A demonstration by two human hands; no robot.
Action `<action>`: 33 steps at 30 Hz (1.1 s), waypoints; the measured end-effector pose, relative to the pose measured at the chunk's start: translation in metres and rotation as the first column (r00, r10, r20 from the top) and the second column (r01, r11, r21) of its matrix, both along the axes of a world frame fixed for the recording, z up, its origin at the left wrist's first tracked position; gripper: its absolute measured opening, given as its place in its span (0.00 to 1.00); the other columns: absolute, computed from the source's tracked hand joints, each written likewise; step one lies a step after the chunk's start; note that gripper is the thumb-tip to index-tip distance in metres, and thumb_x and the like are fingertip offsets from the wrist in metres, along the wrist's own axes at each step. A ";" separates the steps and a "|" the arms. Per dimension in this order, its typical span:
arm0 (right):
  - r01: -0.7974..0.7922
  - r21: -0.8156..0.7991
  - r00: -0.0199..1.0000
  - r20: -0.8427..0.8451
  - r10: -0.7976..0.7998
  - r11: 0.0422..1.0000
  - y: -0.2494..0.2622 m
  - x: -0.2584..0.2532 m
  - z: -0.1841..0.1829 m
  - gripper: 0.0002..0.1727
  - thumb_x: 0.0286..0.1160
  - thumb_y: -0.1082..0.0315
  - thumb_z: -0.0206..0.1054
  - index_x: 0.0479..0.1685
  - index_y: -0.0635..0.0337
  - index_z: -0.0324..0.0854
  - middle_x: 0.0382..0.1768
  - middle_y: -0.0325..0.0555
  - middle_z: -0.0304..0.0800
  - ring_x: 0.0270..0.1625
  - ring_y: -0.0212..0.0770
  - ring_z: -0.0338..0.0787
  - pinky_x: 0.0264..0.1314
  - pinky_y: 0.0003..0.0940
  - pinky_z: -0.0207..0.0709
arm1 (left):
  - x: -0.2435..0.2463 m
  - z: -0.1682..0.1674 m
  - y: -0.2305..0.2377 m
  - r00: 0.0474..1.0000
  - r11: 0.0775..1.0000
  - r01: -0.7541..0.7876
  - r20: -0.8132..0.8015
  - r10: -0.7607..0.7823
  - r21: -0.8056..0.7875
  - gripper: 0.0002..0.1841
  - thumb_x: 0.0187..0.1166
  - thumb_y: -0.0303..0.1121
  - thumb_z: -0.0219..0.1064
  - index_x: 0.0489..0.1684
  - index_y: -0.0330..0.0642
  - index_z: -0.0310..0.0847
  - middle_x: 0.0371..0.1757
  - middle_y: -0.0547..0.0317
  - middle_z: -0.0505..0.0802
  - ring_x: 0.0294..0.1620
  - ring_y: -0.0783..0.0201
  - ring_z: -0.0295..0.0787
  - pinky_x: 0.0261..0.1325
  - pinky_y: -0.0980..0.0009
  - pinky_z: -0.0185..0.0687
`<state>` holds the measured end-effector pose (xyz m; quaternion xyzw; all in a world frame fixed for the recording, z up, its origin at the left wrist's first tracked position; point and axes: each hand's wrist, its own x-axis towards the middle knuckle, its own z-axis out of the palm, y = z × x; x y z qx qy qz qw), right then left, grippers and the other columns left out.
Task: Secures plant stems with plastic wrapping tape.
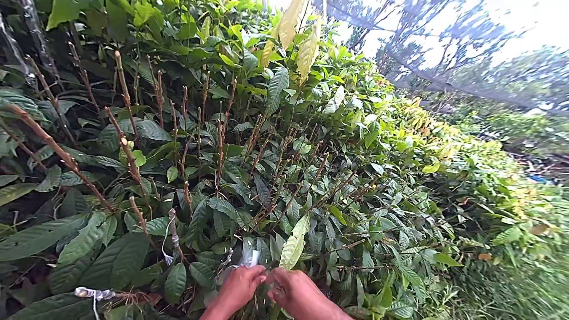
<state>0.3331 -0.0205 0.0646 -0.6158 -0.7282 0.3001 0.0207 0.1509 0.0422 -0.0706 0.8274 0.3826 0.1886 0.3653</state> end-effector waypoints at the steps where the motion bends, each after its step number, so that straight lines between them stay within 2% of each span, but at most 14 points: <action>1: 0.008 0.014 0.992 -0.129 -0.006 1.000 0.008 0.002 0.003 0.17 0.83 0.66 0.65 0.67 0.59 0.84 0.50 0.52 0.94 0.53 0.49 0.94 0.62 0.52 0.85 | 0.004 0.000 -0.002 1.000 1.000 0.020 -0.001 -0.020 -0.002 0.17 0.88 0.43 0.60 0.63 0.47 0.90 0.49 0.43 0.96 0.54 0.42 0.94 0.63 0.38 0.82; 2: 0.006 -0.001 0.984 -0.177 -0.006 1.000 0.021 0.011 0.006 0.20 0.84 0.69 0.62 0.73 0.59 0.79 0.58 0.52 0.92 0.59 0.48 0.92 0.67 0.50 0.84 | 0.006 -0.001 -0.005 0.999 0.999 0.042 0.005 -0.042 0.004 0.17 0.88 0.43 0.60 0.61 0.47 0.91 0.51 0.44 0.96 0.55 0.43 0.94 0.64 0.38 0.83; 4: 0.012 -0.011 0.998 0.067 -0.012 1.000 0.035 0.030 0.002 0.26 0.83 0.70 0.61 0.81 0.56 0.73 0.68 0.55 0.87 0.72 0.54 0.85 0.77 0.56 0.76 | 0.004 -0.002 -0.006 0.998 0.998 0.057 0.033 -0.057 0.026 0.17 0.88 0.44 0.59 0.56 0.45 0.92 0.47 0.46 0.97 0.52 0.45 0.95 0.61 0.39 0.84; 7: -0.009 0.042 0.962 0.274 -0.003 0.999 0.016 0.019 -0.010 0.19 0.82 0.64 0.64 0.70 0.57 0.79 0.53 0.56 0.93 0.63 0.61 0.89 0.69 0.61 0.78 | 0.000 0.000 0.003 0.999 1.000 0.003 0.050 -0.004 0.028 0.18 0.88 0.45 0.58 0.54 0.45 0.93 0.45 0.49 0.97 0.50 0.49 0.95 0.61 0.42 0.84; 11: 0.018 -0.049 0.998 -0.063 -0.021 0.999 0.011 0.001 0.000 0.16 0.82 0.62 0.67 0.64 0.58 0.84 0.46 0.51 0.95 0.50 0.50 0.94 0.61 0.56 0.83 | 0.006 0.007 -0.002 1.000 1.000 -0.014 -0.013 0.014 -0.003 0.17 0.87 0.44 0.60 0.63 0.50 0.90 0.47 0.46 0.97 0.52 0.45 0.94 0.62 0.39 0.83; 13: -0.026 -0.103 0.982 -0.190 0.006 0.994 0.030 0.014 0.008 0.19 0.83 0.72 0.63 0.72 0.61 0.80 0.62 0.52 0.92 0.64 0.47 0.91 0.73 0.51 0.80 | 0.009 0.009 -0.006 0.996 0.998 0.055 -0.064 -0.058 -0.034 0.18 0.88 0.45 0.60 0.60 0.46 0.90 0.48 0.42 0.95 0.54 0.41 0.93 0.64 0.37 0.81; 15: -0.048 -0.100 0.998 -0.049 0.043 0.994 0.041 0.032 0.004 0.27 0.81 0.78 0.57 0.81 0.58 0.72 0.74 0.52 0.85 0.77 0.51 0.83 0.80 0.55 0.73 | 0.007 0.012 -0.006 0.992 0.992 0.124 -0.031 -0.125 -0.032 0.17 0.88 0.43 0.61 0.59 0.46 0.91 0.48 0.44 0.96 0.53 0.44 0.94 0.64 0.39 0.82; 19: 0.029 -0.021 0.984 0.179 -0.025 0.999 0.027 0.019 -0.016 0.18 0.84 0.62 0.63 0.68 0.56 0.80 0.52 0.54 0.94 0.58 0.56 0.93 0.65 0.60 0.82 | 0.008 0.015 -0.003 0.997 0.999 0.038 0.064 -0.039 0.026 0.18 0.86 0.47 0.62 0.52 0.45 0.92 0.41 0.49 0.97 0.46 0.48 0.95 0.56 0.41 0.86; 24: -0.003 -0.142 0.981 -0.194 -0.025 0.990 0.003 0.025 0.006 0.21 0.83 0.64 0.65 0.75 0.51 0.83 0.31 0.49 0.84 0.31 0.44 0.81 0.42 0.46 0.78 | 0.007 0.021 0.007 0.996 0.998 -0.069 0.056 0.070 -0.010 0.18 0.87 0.47 0.61 0.57 0.48 0.92 0.44 0.51 0.97 0.44 0.51 0.95 0.57 0.44 0.86; 27: 0.093 -0.112 0.874 -0.467 -0.135 0.989 0.006 0.020 0.010 0.18 0.83 0.68 0.64 0.68 0.60 0.80 0.41 0.44 0.91 0.34 0.34 0.87 0.37 0.33 0.82 | 0.012 0.036 0.005 0.995 0.994 0.059 -0.072 -0.066 -0.091 0.18 0.89 0.46 0.59 0.64 0.49 0.89 0.50 0.45 0.96 0.54 0.45 0.93 0.65 0.40 0.81; 29: 0.083 0.007 0.986 -0.146 -0.081 0.997 0.022 0.030 0.014 0.23 0.83 0.67 0.65 0.76 0.57 0.75 0.63 0.43 0.92 0.59 0.38 0.92 0.63 0.40 0.85 | 0.014 0.035 0.002 0.992 0.993 0.103 -0.073 -0.108 -0.061 0.18 0.89 0.47 0.59 0.60 0.49 0.91 0.50 0.47 0.96 0.55 0.46 0.93 0.65 0.40 0.81; 30: 0.052 0.042 0.995 0.088 -0.055 0.998 0.023 0.029 0.015 0.25 0.81 0.65 0.66 0.77 0.55 0.75 0.63 0.46 0.91 0.66 0.46 0.88 0.69 0.49 0.81 | 0.013 0.034 0.002 0.995 0.995 0.087 -0.054 -0.089 -0.041 0.19 0.89 0.48 0.58 0.58 0.49 0.91 0.47 0.48 0.96 0.52 0.48 0.94 0.63 0.41 0.83; 31: 0.021 0.059 0.980 0.196 -0.032 0.998 0.019 0.024 0.014 0.23 0.79 0.63 0.67 0.74 0.54 0.78 0.58 0.50 0.92 0.65 0.54 0.88 0.69 0.57 0.79 | 0.011 0.033 0.004 0.998 0.998 0.059 -0.026 -0.059 -0.025 0.19 0.89 0.49 0.58 0.57 0.48 0.91 0.45 0.49 0.97 0.49 0.49 0.95 0.60 0.42 0.84; 33: 0.017 0.027 0.997 0.081 -0.020 0.999 0.010 0.016 0.016 0.19 0.82 0.59 0.67 0.67 0.55 0.81 0.45 0.50 0.94 0.51 0.52 0.93 0.58 0.56 0.84 | 0.009 0.034 0.006 0.999 0.998 0.044 -0.012 -0.045 -0.037 0.19 0.89 0.47 0.59 0.63 0.48 0.90 0.46 0.47 0.97 0.48 0.48 0.95 0.60 0.41 0.84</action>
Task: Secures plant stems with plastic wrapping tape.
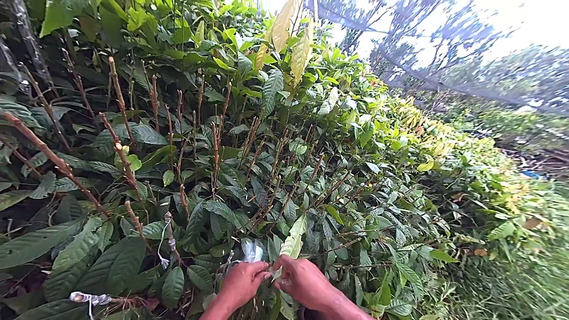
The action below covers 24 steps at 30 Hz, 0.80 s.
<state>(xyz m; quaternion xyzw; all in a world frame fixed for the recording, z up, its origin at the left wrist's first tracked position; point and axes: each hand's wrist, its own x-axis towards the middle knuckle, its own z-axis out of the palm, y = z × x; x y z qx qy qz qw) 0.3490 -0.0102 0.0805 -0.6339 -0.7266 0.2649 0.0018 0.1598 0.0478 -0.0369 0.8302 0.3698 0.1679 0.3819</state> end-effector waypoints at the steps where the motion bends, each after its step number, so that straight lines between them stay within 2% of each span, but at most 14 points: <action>1: 0.019 0.002 0.985 -0.170 -0.018 1.000 -0.001 0.000 -0.001 0.17 0.82 0.60 0.67 0.63 0.57 0.84 0.41 0.48 0.94 0.44 0.46 0.93 0.54 0.50 0.85 | 0.002 0.002 -0.002 1.000 1.000 0.021 -0.018 -0.021 -0.012 0.19 0.89 0.46 0.59 0.64 0.48 0.89 0.47 0.45 0.96 0.50 0.45 0.94 0.62 0.40 0.82; 2: 0.029 -0.008 0.953 -0.301 -0.031 1.000 0.002 0.003 -0.003 0.16 0.83 0.65 0.66 0.64 0.59 0.84 0.46 0.47 0.95 0.47 0.42 0.94 0.58 0.45 0.86 | 0.004 0.004 -0.005 0.998 0.998 0.052 -0.037 -0.053 -0.021 0.18 0.89 0.44 0.58 0.62 0.46 0.89 0.48 0.43 0.95 0.54 0.43 0.93 0.64 0.39 0.80; 3: 0.020 -0.005 0.942 -0.335 -0.020 1.000 0.007 0.009 -0.004 0.17 0.83 0.68 0.64 0.69 0.59 0.82 0.56 0.46 0.94 0.56 0.39 0.94 0.66 0.43 0.85 | 0.006 0.004 -0.007 0.996 0.997 0.077 -0.050 -0.078 -0.017 0.18 0.89 0.45 0.58 0.62 0.48 0.90 0.51 0.45 0.96 0.58 0.44 0.92 0.67 0.39 0.80; 4: -0.002 0.008 0.967 -0.254 0.004 1.000 0.010 0.013 -0.005 0.21 0.83 0.70 0.62 0.75 0.57 0.78 0.64 0.46 0.92 0.65 0.41 0.91 0.74 0.45 0.81 | 0.007 0.004 -0.008 0.996 0.996 0.084 -0.043 -0.084 -0.009 0.18 0.89 0.45 0.58 0.61 0.48 0.90 0.52 0.46 0.96 0.59 0.45 0.92 0.68 0.40 0.80; 5: -0.022 0.036 0.995 -0.095 0.025 0.999 0.011 0.013 -0.005 0.23 0.82 0.70 0.62 0.77 0.55 0.77 0.66 0.47 0.91 0.69 0.47 0.89 0.75 0.51 0.79 | 0.007 0.004 -0.007 0.997 0.997 0.077 -0.028 -0.077 -0.001 0.18 0.89 0.46 0.58 0.60 0.48 0.91 0.51 0.47 0.96 0.58 0.46 0.93 0.67 0.40 0.81; 6: -0.034 0.062 0.999 0.043 0.032 0.997 0.009 0.008 -0.006 0.22 0.82 0.67 0.63 0.75 0.54 0.79 0.62 0.50 0.92 0.66 0.53 0.90 0.72 0.57 0.79 | 0.007 0.004 -0.007 0.998 0.998 0.064 0.000 -0.064 0.008 0.19 0.88 0.47 0.58 0.59 0.47 0.91 0.50 0.48 0.96 0.56 0.47 0.93 0.66 0.40 0.81; 8: -0.027 0.063 0.991 0.134 0.018 0.998 0.002 0.001 -0.008 0.17 0.84 0.63 0.62 0.66 0.56 0.82 0.52 0.54 0.94 0.58 0.57 0.93 0.63 0.59 0.82 | 0.007 -0.001 -0.010 0.995 0.998 0.027 0.097 -0.032 0.051 0.18 0.88 0.46 0.60 0.59 0.47 0.92 0.48 0.49 0.97 0.52 0.49 0.95 0.62 0.41 0.84; 11: 0.087 -0.037 0.995 -0.046 -0.089 0.995 0.000 0.016 -0.014 0.16 0.84 0.61 0.64 0.60 0.60 0.86 0.40 0.54 0.92 0.43 0.51 0.92 0.54 0.54 0.84 | 0.011 -0.017 -0.013 0.958 0.982 -0.095 0.284 0.045 0.165 0.15 0.85 0.40 0.62 0.51 0.44 0.94 0.42 0.53 0.98 0.44 0.54 0.96 0.53 0.45 0.88; 13: 0.123 -0.111 0.978 -0.153 -0.139 0.986 -0.009 0.025 -0.011 0.16 0.85 0.60 0.64 0.57 0.61 0.88 0.37 0.51 0.92 0.37 0.45 0.91 0.49 0.48 0.84 | 0.012 -0.021 -0.011 0.935 0.971 -0.170 0.340 0.103 0.171 0.15 0.84 0.40 0.63 0.49 0.44 0.94 0.41 0.55 0.98 0.40 0.57 0.96 0.50 0.48 0.90; 16: 0.065 -0.089 0.984 -0.157 -0.078 0.994 -0.028 0.015 -0.001 0.15 0.85 0.63 0.62 0.53 0.64 0.90 0.41 0.54 0.93 0.44 0.47 0.91 0.54 0.48 0.83 | 0.014 -0.020 -0.011 0.935 0.971 -0.201 0.321 0.151 0.129 0.15 0.84 0.42 0.63 0.50 0.46 0.94 0.41 0.56 0.98 0.39 0.58 0.96 0.50 0.49 0.90; 18: -0.057 0.009 0.995 -0.076 0.057 0.998 -0.026 -0.001 0.000 0.15 0.85 0.64 0.60 0.48 0.67 0.88 0.46 0.59 0.91 0.52 0.54 0.91 0.61 0.52 0.82 | 0.018 -0.017 -0.018 0.958 0.978 -0.166 0.255 0.130 0.125 0.15 0.84 0.41 0.64 0.52 0.46 0.95 0.43 0.52 0.98 0.45 0.51 0.97 0.54 0.43 0.88; 20: -0.119 0.052 0.992 0.041 0.117 0.992 -0.005 -0.006 -0.001 0.15 0.87 0.66 0.57 0.52 0.66 0.88 0.54 0.61 0.89 0.59 0.58 0.90 0.65 0.56 0.82 | 0.022 -0.016 -0.027 0.980 0.982 -0.097 0.185 0.066 0.164 0.13 0.84 0.39 0.63 0.49 0.43 0.93 0.41 0.44 0.96 0.45 0.43 0.95 0.53 0.37 0.86; 22: -0.065 0.027 0.991 0.122 0.062 0.997 0.016 0.004 -0.013 0.17 0.89 0.63 0.56 0.58 0.61 0.88 0.63 0.61 0.84 0.64 0.60 0.87 0.68 0.58 0.79 | 0.022 -0.019 -0.030 0.976 0.985 -0.072 0.215 0.038 0.157 0.14 0.86 0.38 0.62 0.52 0.43 0.93 0.42 0.47 0.97 0.43 0.47 0.96 0.51 0.41 0.88; 24: -0.006 -0.044 0.981 0.193 0.015 0.999 0.010 -0.002 -0.018 0.18 0.91 0.64 0.52 0.66 0.60 0.84 0.67 0.63 0.83 0.65 0.64 0.87 0.67 0.64 0.80 | 0.016 -0.013 -0.024 0.952 0.992 -0.123 0.287 0.107 0.039 0.14 0.86 0.34 0.62 0.58 0.41 0.92 0.46 0.51 0.97 0.37 0.56 0.96 0.48 0.52 0.92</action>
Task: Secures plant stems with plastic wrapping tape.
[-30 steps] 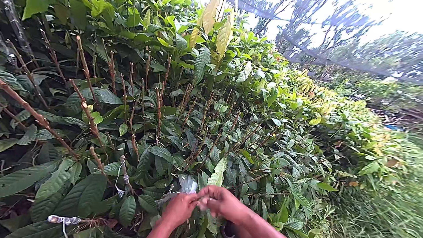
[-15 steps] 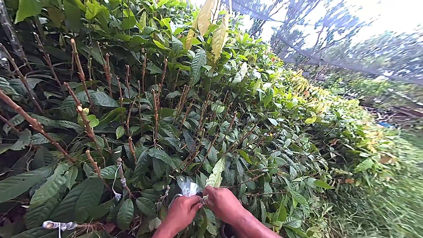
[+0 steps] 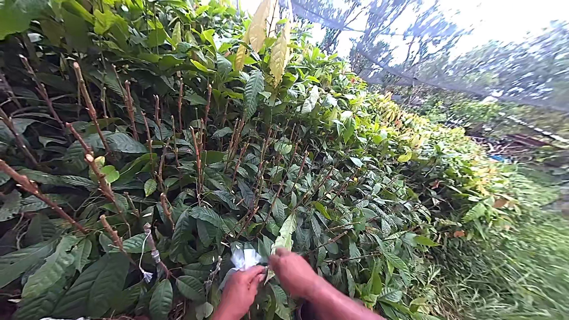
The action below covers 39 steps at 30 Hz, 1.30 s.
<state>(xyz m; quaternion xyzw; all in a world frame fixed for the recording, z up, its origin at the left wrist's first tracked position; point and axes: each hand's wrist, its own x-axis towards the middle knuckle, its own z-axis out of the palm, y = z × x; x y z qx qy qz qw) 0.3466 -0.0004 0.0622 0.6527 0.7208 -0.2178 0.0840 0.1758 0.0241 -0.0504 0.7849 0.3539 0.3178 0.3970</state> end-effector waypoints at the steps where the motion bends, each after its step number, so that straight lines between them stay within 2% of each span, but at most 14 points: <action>1: -0.016 -0.025 0.999 0.035 0.017 1.000 -0.011 -0.013 0.004 0.18 0.90 0.67 0.51 0.69 0.62 0.80 0.68 0.65 0.83 0.64 0.67 0.88 0.63 0.67 0.81 | -0.002 0.003 0.004 0.999 0.999 -0.035 0.040 0.036 -0.040 0.13 0.85 0.32 0.62 0.58 0.42 0.91 0.47 0.54 0.97 0.33 0.61 0.95 0.44 0.58 0.93; 4: -0.152 0.069 0.984 0.103 0.144 0.986 -0.021 -0.036 0.011 0.16 0.85 0.72 0.54 0.65 0.65 0.81 0.63 0.65 0.84 0.61 0.67 0.88 0.54 0.64 0.83 | -0.001 0.006 0.001 0.994 0.994 -0.035 0.099 0.045 -0.099 0.13 0.81 0.29 0.63 0.54 0.36 0.91 0.37 0.51 0.96 0.28 0.60 0.93 0.39 0.57 0.91; 8: -0.085 0.133 0.996 -0.013 0.087 0.987 0.013 0.004 -0.009 0.18 0.91 0.62 0.53 0.61 0.56 0.88 0.64 0.56 0.87 0.68 0.61 0.86 0.68 0.62 0.79 | -0.001 0.006 -0.002 0.965 0.947 -0.059 0.226 0.135 -0.315 0.10 0.80 0.32 0.70 0.50 0.37 0.91 0.38 0.57 0.96 0.24 0.69 0.90 0.33 0.70 0.90; 11: -0.227 0.168 0.948 -0.187 0.257 0.959 -0.043 -0.033 -0.032 0.13 0.84 0.73 0.60 0.54 0.62 0.91 0.57 0.59 0.93 0.57 0.63 0.93 0.59 0.67 0.84 | -0.004 0.013 0.011 0.917 0.907 -0.182 0.268 0.296 -0.380 0.09 0.78 0.32 0.72 0.47 0.37 0.91 0.35 0.61 0.95 0.19 0.75 0.82 0.25 0.76 0.82; 14: -0.377 0.124 0.910 -0.133 0.391 0.918 -0.054 -0.059 -0.017 0.11 0.81 0.73 0.61 0.53 0.62 0.88 0.54 0.58 0.92 0.53 0.62 0.93 0.51 0.66 0.85 | -0.003 0.005 0.007 0.941 0.961 -0.183 0.248 0.232 -0.207 0.10 0.77 0.34 0.71 0.46 0.38 0.92 0.38 0.61 0.95 0.30 0.75 0.88 0.40 0.74 0.87; 16: -0.200 0.184 0.955 -0.181 0.233 0.962 -0.018 -0.038 0.003 0.13 0.85 0.69 0.59 0.56 0.58 0.88 0.58 0.57 0.91 0.59 0.60 0.92 0.61 0.65 0.84 | -0.003 -0.001 0.007 0.952 0.985 -0.146 0.258 0.164 -0.088 0.13 0.74 0.32 0.70 0.52 0.36 0.91 0.39 0.57 0.97 0.36 0.69 0.93 0.48 0.65 0.90; 19: 0.188 0.156 0.867 -0.490 -0.089 0.970 0.019 0.001 -0.002 0.15 0.85 0.60 0.64 0.50 0.60 0.92 0.48 0.49 0.91 0.53 0.45 0.89 0.62 0.47 0.81 | -0.004 -0.008 0.007 0.928 0.990 -0.068 0.355 0.109 -0.127 0.23 0.75 0.30 0.73 0.69 0.35 0.82 0.41 0.59 0.96 0.34 0.71 0.91 0.43 0.70 0.90; 21: 0.271 -0.125 0.643 -0.714 -0.276 0.954 0.017 0.010 -0.026 0.12 0.83 0.61 0.67 0.44 0.62 0.90 0.34 0.39 0.87 0.35 0.31 0.83 0.41 0.31 0.77 | -0.007 -0.010 0.009 0.896 0.992 -0.083 0.429 0.118 -0.099 0.15 0.74 0.27 0.72 0.57 0.36 0.90 0.44 0.61 0.98 0.38 0.75 0.93 0.47 0.75 0.91; 23: 0.241 -0.251 0.465 -0.818 -0.339 0.937 0.008 0.012 -0.045 0.10 0.84 0.63 0.66 0.43 0.61 0.87 0.32 0.35 0.86 0.32 0.27 0.83 0.37 0.25 0.78 | -0.006 -0.012 0.008 0.875 0.989 -0.099 0.464 0.137 -0.106 0.08 0.75 0.26 0.71 0.47 0.37 0.93 0.40 0.63 0.97 0.29 0.80 0.88 0.37 0.80 0.86; 26: 0.243 -0.070 0.589 -0.782 -0.204 0.968 -0.003 0.005 -0.051 0.15 0.76 0.64 0.71 0.54 0.65 0.85 0.50 0.48 0.87 0.49 0.38 0.88 0.57 0.36 0.84 | -0.004 -0.009 0.006 0.866 0.981 -0.126 0.466 0.180 -0.144 0.07 0.75 0.28 0.70 0.43 0.38 0.93 0.34 0.65 0.95 0.20 0.81 0.83 0.26 0.82 0.81; 30: 0.535 0.174 0.644 -0.717 -0.266 0.827 -0.003 -0.008 -0.060 0.09 0.77 0.66 0.69 0.47 0.62 0.86 0.41 0.47 0.89 0.43 0.41 0.88 0.52 0.41 0.83 | -0.003 0.001 0.007 0.910 0.951 -0.042 0.381 0.163 -0.305 0.07 0.76 0.30 0.72 0.45 0.40 0.92 0.33 0.68 0.94 0.21 0.80 0.80 0.27 0.81 0.78; 33: 0.163 0.687 0.940 -0.326 0.101 0.708 -0.011 -0.009 -0.070 0.08 0.72 0.69 0.69 0.45 0.59 0.90 0.45 0.49 0.93 0.49 0.48 0.94 0.52 0.49 0.87 | -0.005 0.003 0.006 0.891 0.920 -0.019 0.410 0.193 -0.392 0.06 0.75 0.26 0.72 0.44 0.37 0.92 0.34 0.65 0.95 0.21 0.78 0.82 0.27 0.80 0.81; 35: -0.055 0.833 0.967 -0.093 0.236 0.551 -0.013 -0.004 -0.078 0.06 0.75 0.68 0.67 0.40 0.52 0.91 0.38 0.43 0.93 0.43 0.45 0.94 0.44 0.45 0.87 | -0.005 0.003 0.003 0.886 0.916 -0.016 0.418 0.199 -0.401 0.06 0.72 0.24 0.73 0.42 0.36 0.92 0.34 0.64 0.96 0.22 0.76 0.85 0.28 0.79 0.84; 39: 0.076 0.631 0.956 -0.266 0.123 0.772 -0.025 0.008 -0.066 0.10 0.78 0.66 0.63 0.37 0.58 0.91 0.36 0.48 0.91 0.41 0.48 0.93 0.44 0.49 0.87 | -0.010 0.004 0.002 0.886 0.937 -0.014 0.430 0.174 -0.350 0.10 0.75 0.22 0.69 0.52 0.33 0.87 0.41 0.58 0.96 0.29 0.68 0.93 0.36 0.72 0.93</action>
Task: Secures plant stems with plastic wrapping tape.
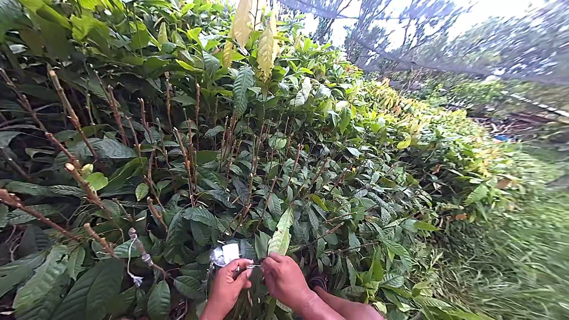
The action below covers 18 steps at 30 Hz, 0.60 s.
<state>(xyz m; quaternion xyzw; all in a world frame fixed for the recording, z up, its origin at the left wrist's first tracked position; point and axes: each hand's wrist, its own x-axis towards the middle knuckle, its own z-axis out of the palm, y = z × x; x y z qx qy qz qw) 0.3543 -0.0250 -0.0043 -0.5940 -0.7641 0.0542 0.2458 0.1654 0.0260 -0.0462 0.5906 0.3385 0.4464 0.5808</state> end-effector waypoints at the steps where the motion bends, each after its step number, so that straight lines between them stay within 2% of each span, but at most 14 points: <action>1: 0.008 -0.141 0.998 -0.066 -0.018 0.990 -0.007 -0.001 0.006 0.11 0.78 0.66 0.62 0.38 0.61 0.91 0.39 0.51 0.91 0.43 0.50 0.93 0.48 0.52 0.87 | -0.003 0.000 0.002 0.998 0.998 -0.058 -0.003 0.058 0.019 0.10 0.76 0.21 0.68 0.52 0.33 0.87 0.40 0.57 0.96 0.28 0.68 0.93 0.35 0.72 0.93; 2: -0.041 -0.267 0.988 -0.156 -0.001 0.963 -0.016 -0.004 0.012 0.12 0.78 0.67 0.62 0.41 0.63 0.91 0.43 0.53 0.92 0.48 0.51 0.93 0.53 0.54 0.86 | -0.006 0.000 0.005 0.993 0.993 -0.118 -0.002 0.118 0.034 0.10 0.76 0.21 0.67 0.52 0.32 0.86 0.40 0.57 0.95 0.27 0.69 0.92 0.34 0.72 0.93; 3: -0.154 -0.325 0.959 -0.276 0.062 0.933 -0.027 -0.012 0.017 0.12 0.79 0.69 0.64 0.42 0.66 0.92 0.45 0.55 0.93 0.50 0.51 0.93 0.58 0.53 0.86 | -0.008 0.000 0.008 0.987 0.986 -0.163 -0.003 0.163 0.046 0.10 0.76 0.22 0.67 0.51 0.31 0.86 0.39 0.57 0.95 0.26 0.70 0.92 0.32 0.73 0.92; 5: -0.417 -0.296 0.847 -0.469 0.249 0.860 -0.044 -0.030 0.022 0.11 0.80 0.73 0.64 0.42 0.72 0.91 0.44 0.59 0.92 0.50 0.52 0.92 0.60 0.50 0.84 | -0.008 0.003 0.007 0.988 0.986 -0.150 -0.038 0.153 0.070 0.09 0.75 0.22 0.68 0.49 0.30 0.87 0.39 0.58 0.96 0.26 0.71 0.92 0.32 0.74 0.93; 6: -0.483 -0.279 0.814 -0.493 0.308 0.830 -0.047 -0.034 0.023 0.11 0.81 0.73 0.64 0.43 0.72 0.90 0.44 0.60 0.92 0.50 0.53 0.92 0.59 0.50 0.84 | -0.008 0.007 0.005 0.989 0.993 -0.095 -0.104 0.103 0.076 0.09 0.76 0.22 0.68 0.50 0.31 0.87 0.41 0.57 0.96 0.29 0.70 0.94 0.35 0.73 0.94; 7: -0.501 -0.295 0.817 -0.472 0.331 0.814 -0.048 -0.033 0.027 0.11 0.83 0.71 0.63 0.46 0.71 0.89 0.45 0.60 0.91 0.51 0.53 0.92 0.60 0.51 0.84 | -0.010 0.014 0.003 0.978 0.996 -0.023 -0.203 0.040 0.086 0.11 0.76 0.23 0.68 0.53 0.33 0.88 0.45 0.56 0.96 0.32 0.69 0.95 0.39 0.70 0.95; 9: -0.440 -0.375 0.874 -0.385 0.295 0.816 -0.053 -0.022 0.043 0.14 0.84 0.68 0.64 0.58 0.68 0.87 0.53 0.60 0.92 0.57 0.55 0.92 0.66 0.53 0.83 | -0.017 0.044 -0.001 0.895 0.974 0.153 -0.441 -0.065 0.167 0.20 0.77 0.26 0.69 0.69 0.42 0.85 0.51 0.53 0.96 0.38 0.62 0.96 0.49 0.61 0.95; 10: -0.396 -0.398 0.895 -0.371 0.250 0.828 -0.058 -0.014 0.052 0.17 0.84 0.67 0.66 0.64 0.68 0.85 0.56 0.61 0.91 0.59 0.55 0.92 0.68 0.54 0.83 | -0.020 0.064 -0.007 0.865 0.943 0.233 -0.493 -0.089 0.238 0.26 0.75 0.27 0.71 0.76 0.42 0.80 0.47 0.50 0.97 0.37 0.57 0.96 0.47 0.54 0.93; 11: -0.351 -0.387 0.902 -0.384 0.197 0.853 -0.065 -0.004 0.058 0.18 0.82 0.67 0.68 0.66 0.68 0.84 0.57 0.61 0.91 0.58 0.54 0.93 0.67 0.53 0.84 | -0.023 0.085 -0.015 0.858 0.904 0.311 -0.497 -0.133 0.294 0.30 0.75 0.28 0.72 0.81 0.42 0.76 0.48 0.51 0.98 0.38 0.57 0.97 0.46 0.54 0.93; 12: -0.313 -0.349 0.895 -0.421 0.151 0.883 -0.074 0.007 0.063 0.18 0.81 0.67 0.69 0.65 0.68 0.84 0.56 0.60 0.91 0.55 0.52 0.93 0.64 0.51 0.86 | -0.025 0.103 -0.024 0.875 0.863 0.367 -0.443 -0.195 0.346 0.31 0.76 0.30 0.73 0.81 0.39 0.74 0.54 0.51 0.97 0.41 0.59 0.97 0.47 0.57 0.95; 13: -0.286 -0.298 0.873 -0.473 0.120 0.911 -0.082 0.019 0.066 0.17 0.80 0.68 0.69 0.63 0.69 0.85 0.53 0.59 0.91 0.52 0.49 0.94 0.60 0.47 0.88 | -0.023 0.115 -0.033 0.897 0.830 0.403 -0.344 -0.276 0.385 0.28 0.78 0.31 0.73 0.78 0.34 0.75 0.59 0.49 0.94 0.45 0.63 0.97 0.48 0.62 0.95; 14: -0.266 -0.238 0.838 -0.535 0.102 0.934 -0.089 0.031 0.066 0.15 0.80 0.68 0.69 0.59 0.69 0.86 0.50 0.56 0.92 0.49 0.45 0.93 0.56 0.43 0.88 | -0.016 0.120 -0.041 0.909 0.812 0.416 -0.223 -0.353 0.409 0.23 0.80 0.31 0.71 0.71 0.31 0.79 0.56 0.48 0.94 0.45 0.66 0.95 0.49 0.66 0.94; 16: -0.222 -0.153 0.723 -0.688 0.058 0.963 -0.100 0.051 0.061 0.12 0.82 0.67 0.67 0.53 0.68 0.88 0.45 0.48 0.92 0.46 0.35 0.91 0.52 0.33 0.87 | 0.007 0.111 -0.051 0.892 0.797 0.435 -0.080 -0.444 0.419 0.13 0.84 0.37 0.68 0.50 0.32 0.84 0.37 0.54 0.91 0.36 0.73 0.88 0.43 0.74 0.87; 18: -0.185 -0.161 0.567 -0.824 -0.028 0.969 -0.107 0.062 0.057 0.11 0.84 0.68 0.64 0.52 0.66 0.87 0.45 0.41 0.90 0.46 0.30 0.89 0.52 0.30 0.86 | 0.036 0.092 -0.058 0.869 0.792 0.474 -0.062 -0.490 0.385 0.16 0.83 0.41 0.69 0.36 0.33 0.81 0.29 0.57 0.85 0.29 0.75 0.79 0.35 0.77 0.77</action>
